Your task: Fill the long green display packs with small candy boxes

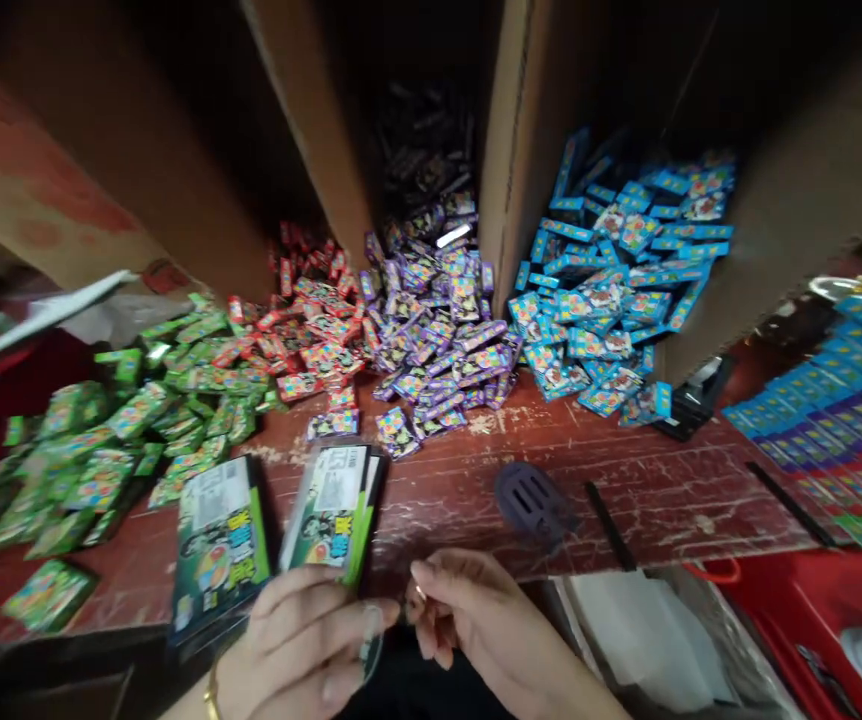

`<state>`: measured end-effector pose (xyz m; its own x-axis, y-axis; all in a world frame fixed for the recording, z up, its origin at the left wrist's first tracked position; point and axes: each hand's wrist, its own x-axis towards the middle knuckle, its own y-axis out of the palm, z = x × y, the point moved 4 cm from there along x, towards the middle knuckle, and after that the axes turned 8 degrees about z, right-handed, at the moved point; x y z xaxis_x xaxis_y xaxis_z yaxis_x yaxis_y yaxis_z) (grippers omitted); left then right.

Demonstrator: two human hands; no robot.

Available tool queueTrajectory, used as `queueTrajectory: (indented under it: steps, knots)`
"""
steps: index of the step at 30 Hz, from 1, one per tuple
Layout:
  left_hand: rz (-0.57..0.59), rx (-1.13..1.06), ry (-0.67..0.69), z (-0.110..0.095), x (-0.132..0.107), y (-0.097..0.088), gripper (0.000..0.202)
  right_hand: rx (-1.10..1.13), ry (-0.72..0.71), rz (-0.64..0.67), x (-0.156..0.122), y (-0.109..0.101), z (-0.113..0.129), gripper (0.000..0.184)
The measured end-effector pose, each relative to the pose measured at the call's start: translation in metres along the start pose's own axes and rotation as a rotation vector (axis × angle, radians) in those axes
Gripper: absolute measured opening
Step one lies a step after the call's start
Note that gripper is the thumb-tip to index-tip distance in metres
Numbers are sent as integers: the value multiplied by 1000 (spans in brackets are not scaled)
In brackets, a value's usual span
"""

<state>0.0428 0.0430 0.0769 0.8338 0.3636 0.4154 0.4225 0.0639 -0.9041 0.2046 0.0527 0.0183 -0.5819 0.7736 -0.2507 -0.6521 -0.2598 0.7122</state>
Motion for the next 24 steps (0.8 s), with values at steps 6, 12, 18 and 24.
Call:
queueTrajectory:
  steps: [6,12,18,24]
  knots:
    - [43,40,-51,-13,-31,-10,19,-212,122,14,2,32,-13,32]
    - [-192,41,-249,-8,-85,-43,20,-605,-26,-61,32,62,-5,35]
    - [-877,-298,-1288,53,-177,-38,73,-774,-370,-192,96,77,-36,52]
    - [-977,-985,-1261,64,-185,-13,89,-905,-525,-114,148,102,-66,72]
